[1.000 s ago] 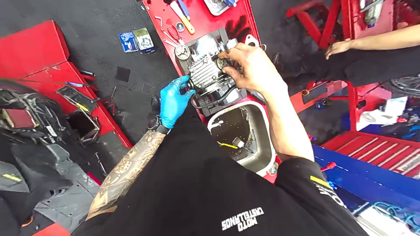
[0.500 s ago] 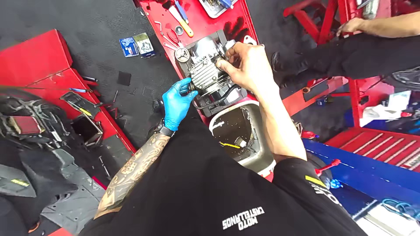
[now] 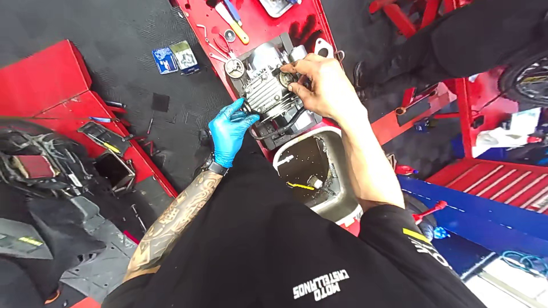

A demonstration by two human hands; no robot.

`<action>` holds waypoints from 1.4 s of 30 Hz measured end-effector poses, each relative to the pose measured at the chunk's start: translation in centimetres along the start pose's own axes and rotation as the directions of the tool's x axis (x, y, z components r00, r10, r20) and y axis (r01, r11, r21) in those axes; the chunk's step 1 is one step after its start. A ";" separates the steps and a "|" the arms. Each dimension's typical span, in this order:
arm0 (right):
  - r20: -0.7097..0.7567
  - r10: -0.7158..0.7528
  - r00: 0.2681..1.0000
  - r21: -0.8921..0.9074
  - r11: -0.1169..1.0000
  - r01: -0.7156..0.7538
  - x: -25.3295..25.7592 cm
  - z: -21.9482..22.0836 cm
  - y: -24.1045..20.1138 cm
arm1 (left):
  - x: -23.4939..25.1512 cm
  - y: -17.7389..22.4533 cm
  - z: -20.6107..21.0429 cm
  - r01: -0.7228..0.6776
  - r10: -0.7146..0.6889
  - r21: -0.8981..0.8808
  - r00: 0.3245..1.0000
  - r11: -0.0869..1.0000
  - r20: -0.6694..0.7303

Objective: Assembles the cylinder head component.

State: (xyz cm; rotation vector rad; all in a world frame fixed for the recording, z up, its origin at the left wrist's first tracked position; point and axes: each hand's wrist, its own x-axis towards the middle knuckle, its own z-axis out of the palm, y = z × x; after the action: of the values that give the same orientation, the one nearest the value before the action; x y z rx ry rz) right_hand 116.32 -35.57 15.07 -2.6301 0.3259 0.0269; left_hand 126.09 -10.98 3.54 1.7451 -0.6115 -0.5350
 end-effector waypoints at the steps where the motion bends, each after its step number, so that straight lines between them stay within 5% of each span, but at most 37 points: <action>1: 0.004 -0.001 1.000 0.001 1.000 0.001 0.0 0.0 0.0 | -0.1 0.0 0.0 0.020 -0.020 -0.013 1.000 1.000 0.017; 12: 0.019 -0.027 0.999 -0.006 1.000 0.027 0.3 -0.2 0.3 | -0.1 0.7 0.1 0.051 -0.054 0.131 0.998 0.990 0.016; 21: 0.018 -0.005 1.000 0.003 1.000 0.005 0.2 -0.1 0.3 | -0.1 1.0 0.0 0.081 -0.084 0.072 0.995 0.994 0.048; 30: -0.046 0.217 0.975 -0.020 0.976 -0.218 0.6 0.6 -0.8 | 0.0 -0.1 1.0 -0.173 0.193 0.232 0.979 0.957 -0.066; 34: -0.096 0.326 0.940 -0.005 0.945 -0.328 0.6 1.3 -1.0 | -0.4 -0.1 0.8 -0.110 0.111 0.024 0.993 0.994 -0.034; 37: -0.136 0.245 0.960 0.044 0.969 -0.241 0.2 1.1 -0.4 | -0.5 0.5 0.7 0.003 -0.005 -0.096 1.000 0.995 -0.018; 40: -0.087 0.049 0.995 0.092 0.995 -0.041 -0.1 1.0 0.0 | -0.4 1.2 0.5 0.111 -0.110 0.034 0.994 0.993 -0.005; 42: -0.101 0.048 0.994 0.090 0.995 -0.039 -0.1 1.2 0.1 | 0.0 1.4 0.2 0.119 -0.122 0.093 0.992 0.988 0.019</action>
State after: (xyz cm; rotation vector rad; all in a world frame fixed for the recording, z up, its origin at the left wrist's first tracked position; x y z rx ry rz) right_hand 116.26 -35.02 14.00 -2.5421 0.4109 -0.1070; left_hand 125.73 -11.42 4.81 1.8734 -0.5578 -0.6218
